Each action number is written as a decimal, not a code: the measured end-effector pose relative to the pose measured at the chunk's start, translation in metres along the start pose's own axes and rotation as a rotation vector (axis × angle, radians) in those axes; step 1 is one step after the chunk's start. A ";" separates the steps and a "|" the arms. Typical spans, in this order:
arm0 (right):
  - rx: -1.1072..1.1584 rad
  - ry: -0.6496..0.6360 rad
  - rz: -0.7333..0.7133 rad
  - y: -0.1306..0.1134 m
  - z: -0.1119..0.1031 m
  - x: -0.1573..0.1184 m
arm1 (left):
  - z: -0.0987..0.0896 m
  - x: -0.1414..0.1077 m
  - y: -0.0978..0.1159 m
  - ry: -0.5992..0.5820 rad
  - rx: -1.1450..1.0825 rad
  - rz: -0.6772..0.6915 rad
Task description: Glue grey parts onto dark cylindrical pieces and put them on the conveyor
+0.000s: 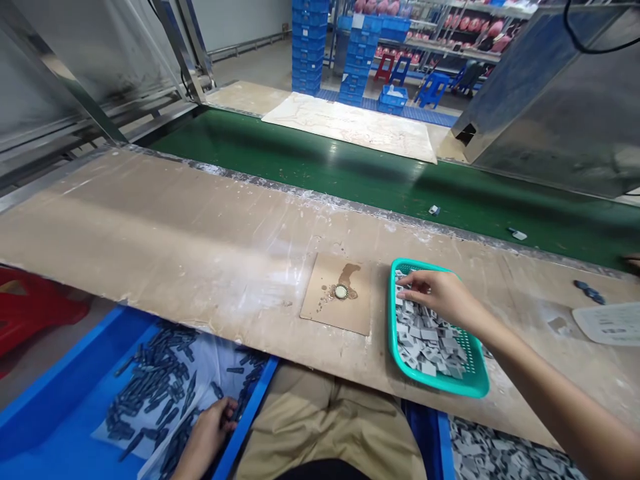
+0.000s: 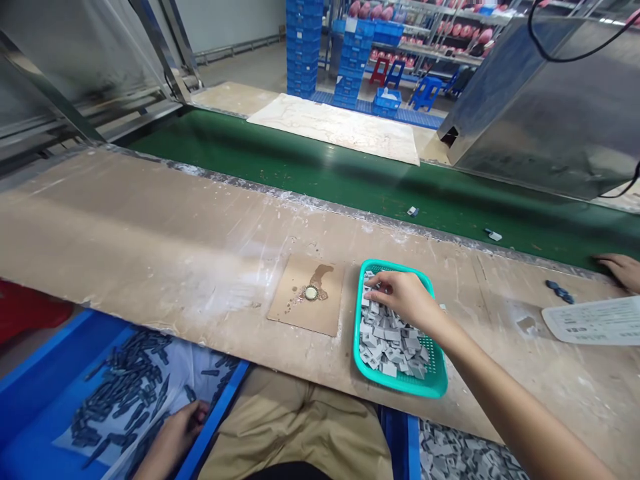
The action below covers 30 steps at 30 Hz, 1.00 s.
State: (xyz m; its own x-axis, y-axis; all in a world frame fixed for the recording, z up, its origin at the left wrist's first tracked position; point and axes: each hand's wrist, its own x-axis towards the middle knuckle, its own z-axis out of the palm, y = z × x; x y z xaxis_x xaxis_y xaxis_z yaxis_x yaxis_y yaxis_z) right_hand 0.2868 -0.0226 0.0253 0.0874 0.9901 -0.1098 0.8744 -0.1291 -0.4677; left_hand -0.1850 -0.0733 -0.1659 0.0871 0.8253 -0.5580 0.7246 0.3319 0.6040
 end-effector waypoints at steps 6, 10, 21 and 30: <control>0.138 -0.031 0.083 0.007 0.003 0.006 | 0.001 0.006 -0.006 -0.034 0.075 0.041; 0.237 -0.113 0.153 0.010 -0.002 0.008 | -0.002 0.007 -0.003 -0.009 -0.148 -0.063; 0.843 0.013 0.228 -0.015 -0.010 -0.010 | -0.050 -0.031 0.074 0.058 -1.070 -0.326; 0.381 0.130 -0.061 -0.065 0.053 0.010 | -0.018 -0.042 0.183 -0.118 -1.296 -0.097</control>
State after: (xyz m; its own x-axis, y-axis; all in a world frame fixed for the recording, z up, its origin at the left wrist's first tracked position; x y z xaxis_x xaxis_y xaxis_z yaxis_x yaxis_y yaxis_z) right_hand 0.2058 -0.0068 0.0076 0.1216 0.9922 0.0282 0.6423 -0.0570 -0.7643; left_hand -0.0684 -0.0392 -0.0215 0.1793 0.7500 -0.6366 -0.4447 0.6390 0.6276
